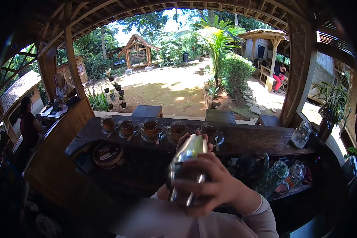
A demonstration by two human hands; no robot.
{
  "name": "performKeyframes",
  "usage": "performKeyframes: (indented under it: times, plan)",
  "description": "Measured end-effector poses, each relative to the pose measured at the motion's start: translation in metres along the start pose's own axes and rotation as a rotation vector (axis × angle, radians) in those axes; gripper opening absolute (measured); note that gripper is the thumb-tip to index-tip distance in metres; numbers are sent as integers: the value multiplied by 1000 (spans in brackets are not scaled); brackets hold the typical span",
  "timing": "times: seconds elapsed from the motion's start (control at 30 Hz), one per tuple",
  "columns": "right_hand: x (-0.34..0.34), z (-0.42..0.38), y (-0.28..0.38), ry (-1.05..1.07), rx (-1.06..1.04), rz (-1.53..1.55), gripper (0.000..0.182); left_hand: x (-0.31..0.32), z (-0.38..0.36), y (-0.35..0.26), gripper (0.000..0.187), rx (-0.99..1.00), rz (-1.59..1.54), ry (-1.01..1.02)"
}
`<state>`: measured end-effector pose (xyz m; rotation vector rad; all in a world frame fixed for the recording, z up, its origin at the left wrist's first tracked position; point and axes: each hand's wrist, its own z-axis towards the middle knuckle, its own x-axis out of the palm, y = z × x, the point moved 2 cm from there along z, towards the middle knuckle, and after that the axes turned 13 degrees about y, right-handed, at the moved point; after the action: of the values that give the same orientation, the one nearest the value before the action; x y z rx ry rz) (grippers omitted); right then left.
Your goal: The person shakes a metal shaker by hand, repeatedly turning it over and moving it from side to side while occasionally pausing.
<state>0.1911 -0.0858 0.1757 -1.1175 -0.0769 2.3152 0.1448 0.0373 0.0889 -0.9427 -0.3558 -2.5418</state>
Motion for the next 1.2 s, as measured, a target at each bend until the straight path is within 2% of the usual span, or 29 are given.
performKeyframes:
  times: [0.03,0.07,0.1,0.17,0.2,0.23,0.3,0.33,0.37,0.4,0.43,0.47,0.5,0.57,0.63,0.67,0.7,0.73,0.77,0.8,0.83,0.87,0.9,0.97,1.0,1.07,1.1,1.17,1.2]
  plan:
    - [0,-6,19,-17,-116,-68,44,-5,19,-3,31,-188,270,161]
    - [-1,-18,23,-57,-191,-106,44,7,27,13,39,-85,328,188]
    - [-1,-34,22,-98,-262,-147,45,9,33,21,39,-40,363,149]
    - [-1,-60,-3,-259,-128,-1,49,-34,31,10,39,-85,381,-169]
    - [3,-80,-20,-301,76,13,57,-64,21,11,37,-46,381,-438]
    - [3,-99,-34,-347,276,23,65,-72,16,24,37,-184,479,-506]
    - [-5,-132,-45,-583,793,271,78,-94,10,48,36,-110,313,-844]
    - [-23,-133,-38,-501,739,133,86,-95,17,55,37,-152,307,-750]
    - [-49,-111,-18,-451,502,39,81,-44,40,83,37,-201,358,-595]
    - [-69,-90,6,-351,354,-103,72,-31,49,86,35,-233,357,-510]
    - [-94,-79,39,-103,232,-88,58,-24,55,89,34,-263,355,-427]
    - [-90,-85,52,-138,160,-198,49,-13,64,102,34,-334,253,-64]
    - [-82,-99,63,-262,66,-199,42,7,70,124,34,-286,208,176]
    - [-84,-112,64,-462,49,-235,48,-1,79,137,38,-288,274,215]
    - [-102,-141,45,-408,509,70,67,-39,85,142,38,-342,414,-318]
    - [-116,-136,19,-401,317,-267,74,-62,85,151,36,-417,373,-335]
    - [-118,-156,9,-413,594,-198,84,-107,81,153,36,-451,406,-381]
    - [-121,-177,5,-573,944,-63,87,-120,73,158,37,-553,74,-243]
    - [-133,-173,11,-691,820,-54,86,-122,72,162,37,-646,-253,-100]
    - [-148,-157,26,-632,583,-217,80,-98,83,179,37,-660,-256,-86]
    - [-161,-140,47,-559,358,-357,74,-52,89,202,41,-591,55,-141]
    - [-165,-135,73,-488,339,-311,65,-24,93,216,44,-509,364,-200]
    - [-166,-137,91,-418,319,-264,57,-18,96,222,53,-445,369,-125]
    - [-174,-144,83,-386,271,-290,58,-10,107,234,54,-323,397,665]
    - [-176,-148,77,-369,229,-316,60,-20,116,235,53,-352,384,673]
    - [-181,-159,62,-332,152,-373,63,-50,129,241,50,-481,440,223]
    - [-192,-168,36,-326,333,-510,79,-72,133,243,49,-549,547,58]
    - [-204,-211,13,-598,776,-344,93,-126,129,240,38,-591,487,-344]
    - [-214,-206,23,-626,647,-330,92,-114,131,243,37,-636,468,-342]
